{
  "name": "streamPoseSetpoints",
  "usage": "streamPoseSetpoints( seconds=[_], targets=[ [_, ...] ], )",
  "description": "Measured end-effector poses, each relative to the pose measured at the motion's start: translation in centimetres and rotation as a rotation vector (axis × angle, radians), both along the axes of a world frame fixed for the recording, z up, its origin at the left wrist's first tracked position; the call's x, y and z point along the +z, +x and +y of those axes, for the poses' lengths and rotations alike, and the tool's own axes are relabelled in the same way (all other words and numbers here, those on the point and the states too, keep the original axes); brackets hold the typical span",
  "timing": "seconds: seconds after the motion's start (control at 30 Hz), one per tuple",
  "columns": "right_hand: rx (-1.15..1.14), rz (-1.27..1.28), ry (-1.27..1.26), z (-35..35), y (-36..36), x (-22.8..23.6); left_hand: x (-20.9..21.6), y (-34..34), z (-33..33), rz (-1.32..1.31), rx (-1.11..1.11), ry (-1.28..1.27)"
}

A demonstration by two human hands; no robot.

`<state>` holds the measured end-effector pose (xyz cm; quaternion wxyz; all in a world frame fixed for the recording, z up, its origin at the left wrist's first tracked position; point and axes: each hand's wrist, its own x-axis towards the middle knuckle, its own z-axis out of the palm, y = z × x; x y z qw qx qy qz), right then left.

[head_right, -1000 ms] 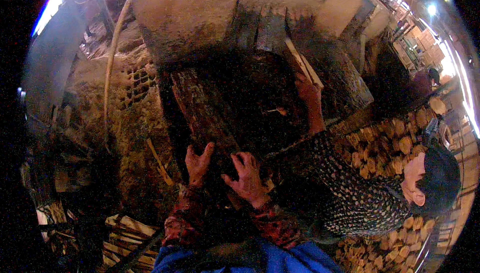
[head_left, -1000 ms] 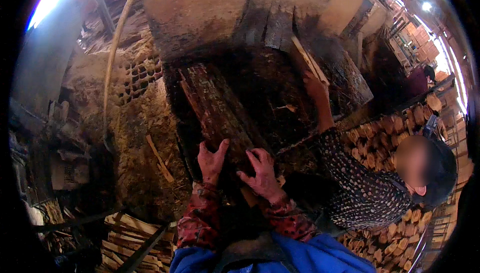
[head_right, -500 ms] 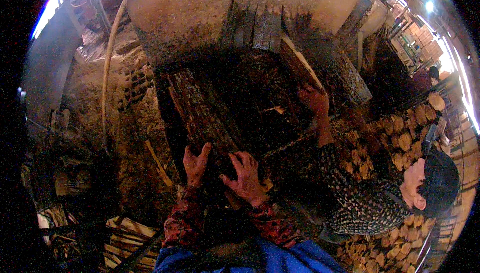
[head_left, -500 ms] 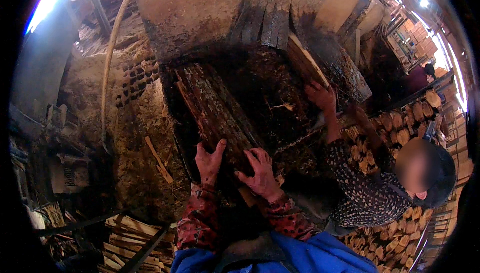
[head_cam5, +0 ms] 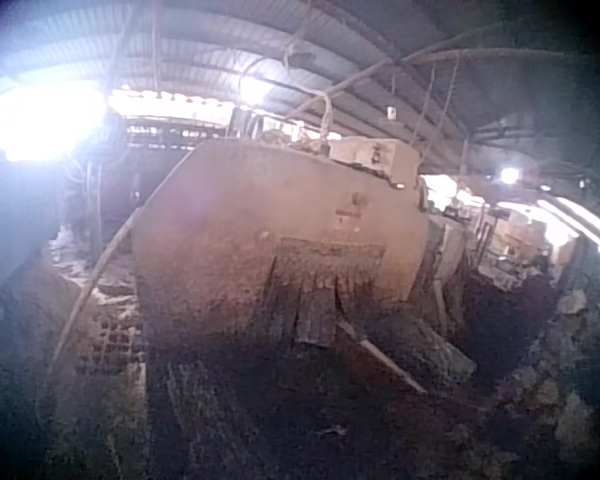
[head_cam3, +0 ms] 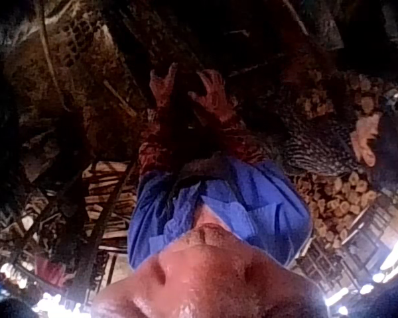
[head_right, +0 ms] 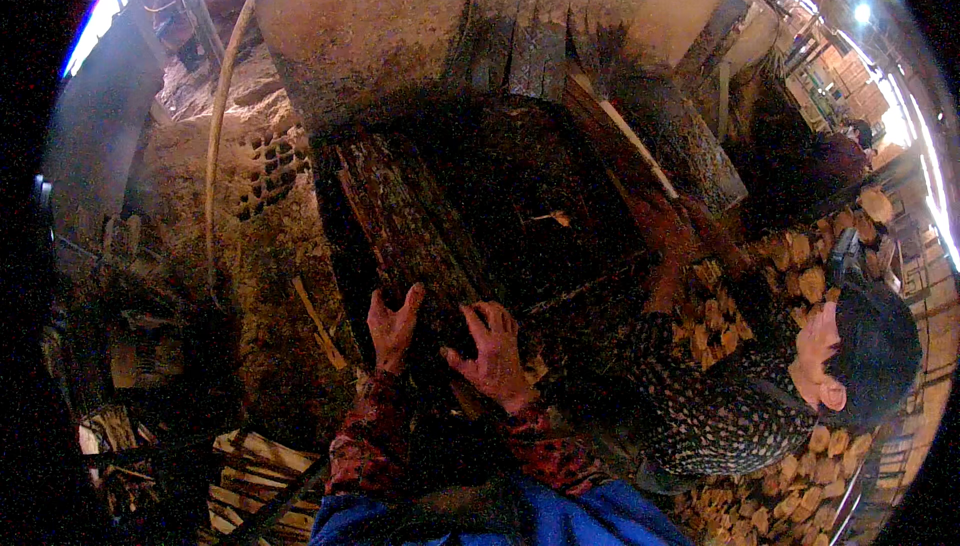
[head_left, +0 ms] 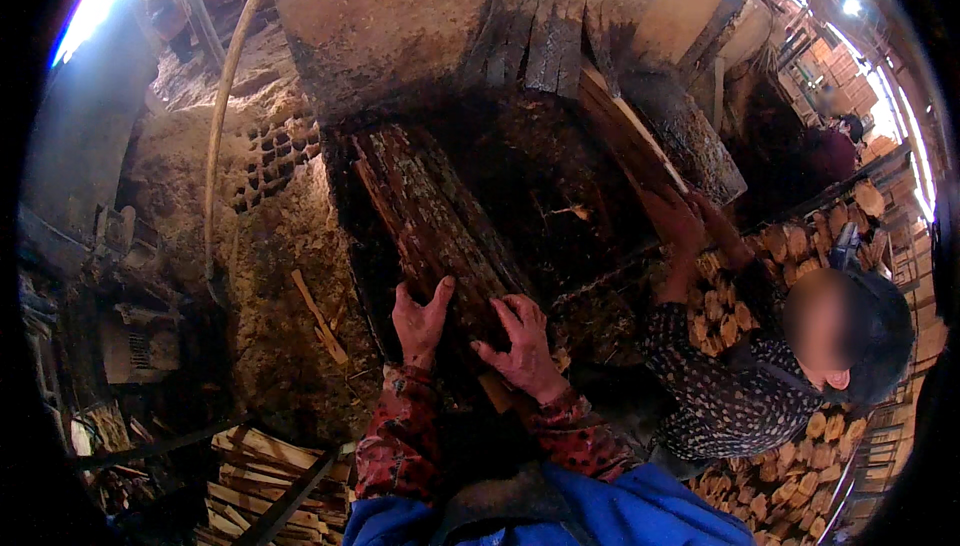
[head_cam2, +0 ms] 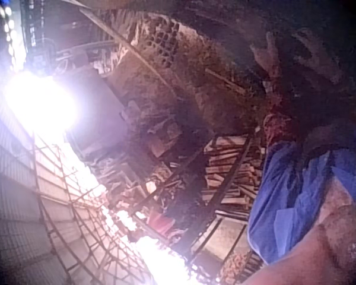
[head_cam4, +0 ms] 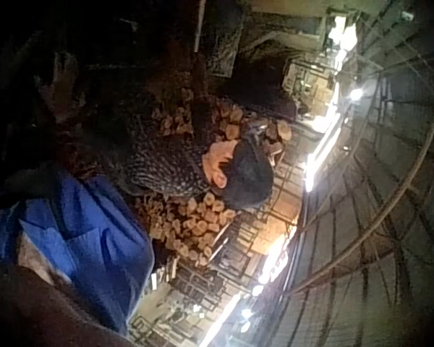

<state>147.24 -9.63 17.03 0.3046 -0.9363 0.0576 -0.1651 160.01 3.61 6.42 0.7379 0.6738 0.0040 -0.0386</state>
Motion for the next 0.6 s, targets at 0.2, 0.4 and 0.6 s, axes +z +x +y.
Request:
streamPoseSetpoints(
  seconds=[0.2, 0.4, 0.6],
  targets=[
    [-0.009, 0.004, -0.014, -0.3, -0.2, -0.1, 2.6, -0.5, -0.6, 0.020, -0.018, -0.097],
    [0.021, 0.006, 0.007, -0.6, -0.4, 0.5, 3.2, -0.7, -0.2, 0.050, -0.005, -0.034],
    [-0.196, -0.022, 0.057, -7.3, -0.6, 2.2, 2.9, -0.7, -0.1, 0.056, 0.025, 0.139]
  ],
)
